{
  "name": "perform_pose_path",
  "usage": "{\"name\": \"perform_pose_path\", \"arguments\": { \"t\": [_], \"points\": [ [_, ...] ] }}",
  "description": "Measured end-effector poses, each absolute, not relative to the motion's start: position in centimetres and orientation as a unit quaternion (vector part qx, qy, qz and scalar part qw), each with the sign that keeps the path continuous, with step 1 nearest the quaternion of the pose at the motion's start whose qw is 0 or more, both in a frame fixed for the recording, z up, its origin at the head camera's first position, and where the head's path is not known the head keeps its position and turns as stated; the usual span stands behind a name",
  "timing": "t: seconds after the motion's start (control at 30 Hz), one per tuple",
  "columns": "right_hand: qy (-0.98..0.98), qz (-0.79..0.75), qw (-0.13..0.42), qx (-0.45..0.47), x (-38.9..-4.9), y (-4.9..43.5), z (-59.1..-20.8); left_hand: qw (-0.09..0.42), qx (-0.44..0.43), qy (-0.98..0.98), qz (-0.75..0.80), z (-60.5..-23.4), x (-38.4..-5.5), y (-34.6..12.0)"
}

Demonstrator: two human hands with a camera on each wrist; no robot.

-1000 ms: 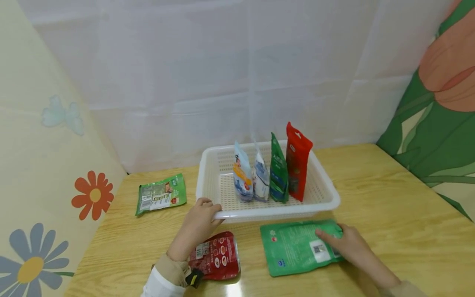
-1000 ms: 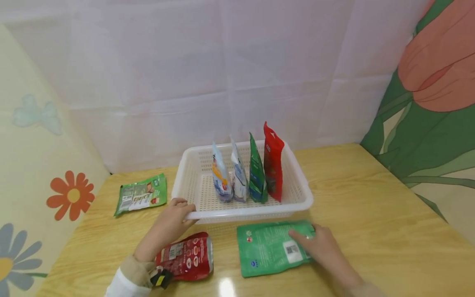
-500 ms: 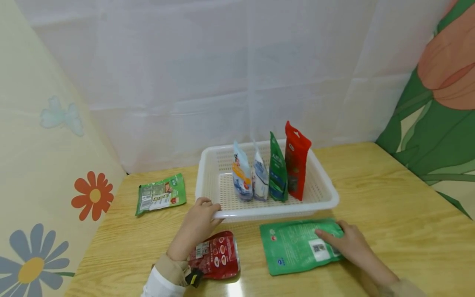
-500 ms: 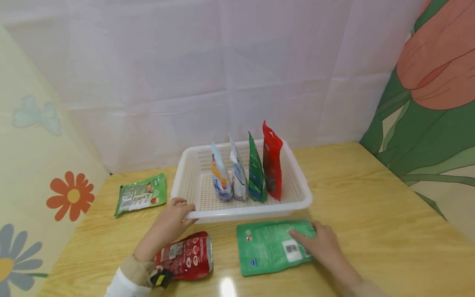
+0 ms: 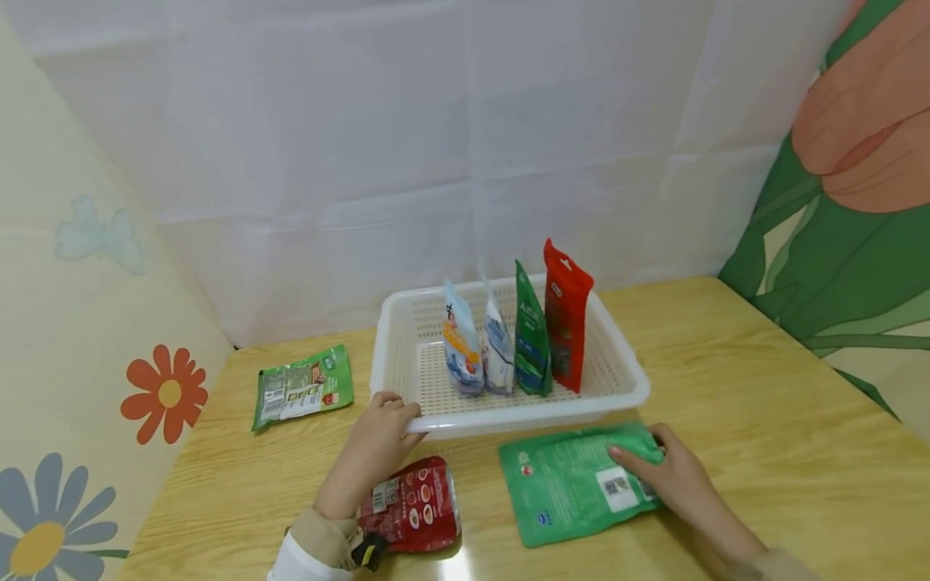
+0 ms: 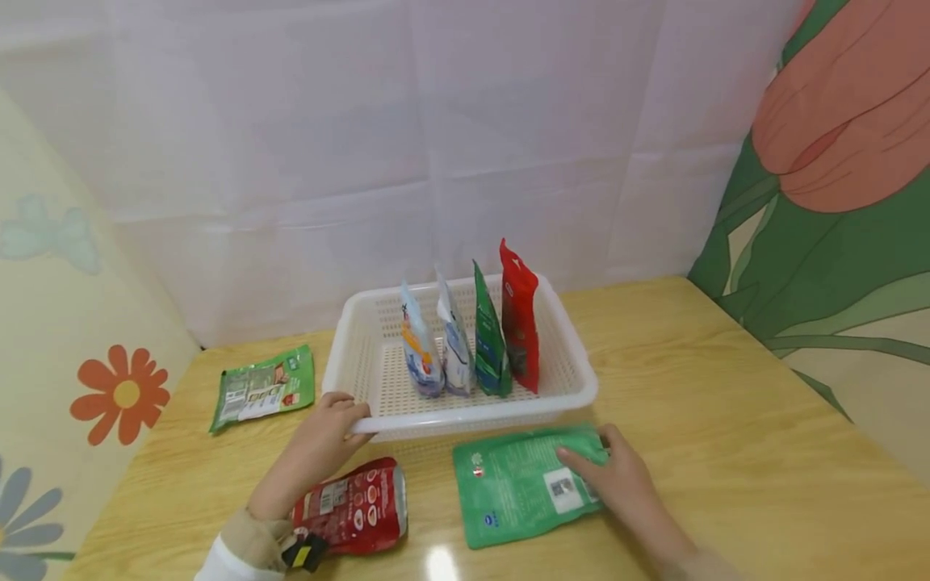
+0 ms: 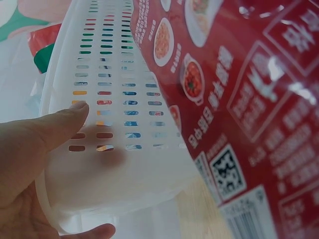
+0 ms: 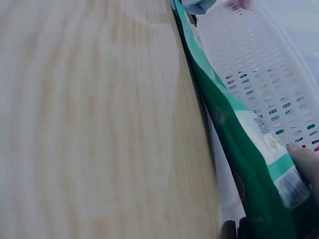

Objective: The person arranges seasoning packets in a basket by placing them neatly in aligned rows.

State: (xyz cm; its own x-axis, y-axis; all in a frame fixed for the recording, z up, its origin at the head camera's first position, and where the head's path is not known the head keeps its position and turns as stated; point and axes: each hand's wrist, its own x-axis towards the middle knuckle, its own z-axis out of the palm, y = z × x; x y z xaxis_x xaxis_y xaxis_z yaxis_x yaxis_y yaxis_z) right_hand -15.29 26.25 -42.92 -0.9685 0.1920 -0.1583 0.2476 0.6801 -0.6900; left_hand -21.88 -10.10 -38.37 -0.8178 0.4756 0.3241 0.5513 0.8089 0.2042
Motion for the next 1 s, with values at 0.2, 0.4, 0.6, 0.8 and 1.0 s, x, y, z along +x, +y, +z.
{"name": "perform_pose_path", "arguments": {
  "t": [0.2,0.4,0.6,0.8,1.0],
  "points": [
    [0.907,-0.398,0.045,0.13,-14.9,26.3,-42.6,0.129,-0.271,-0.942,-0.151,-38.5,-21.9,-10.0],
    [0.901,-0.409,0.046,0.138,-14.3,26.7,-41.9,0.123,-0.266,-0.943,-0.156,-38.5,-22.0,-10.0],
    [0.895,-0.414,0.067,0.149,-13.6,26.9,-41.1,0.122,-0.266,-0.944,-0.152,-38.4,-22.0,-10.1],
    [0.885,-0.429,0.088,0.156,-12.4,27.0,-40.2,0.126,-0.272,-0.943,-0.148,-38.5,-22.0,-10.1],
    [0.87,-0.455,0.099,0.165,-11.5,26.7,-39.0,0.123,-0.27,-0.944,-0.145,-38.4,-22.0,-10.1]
  ]
}}
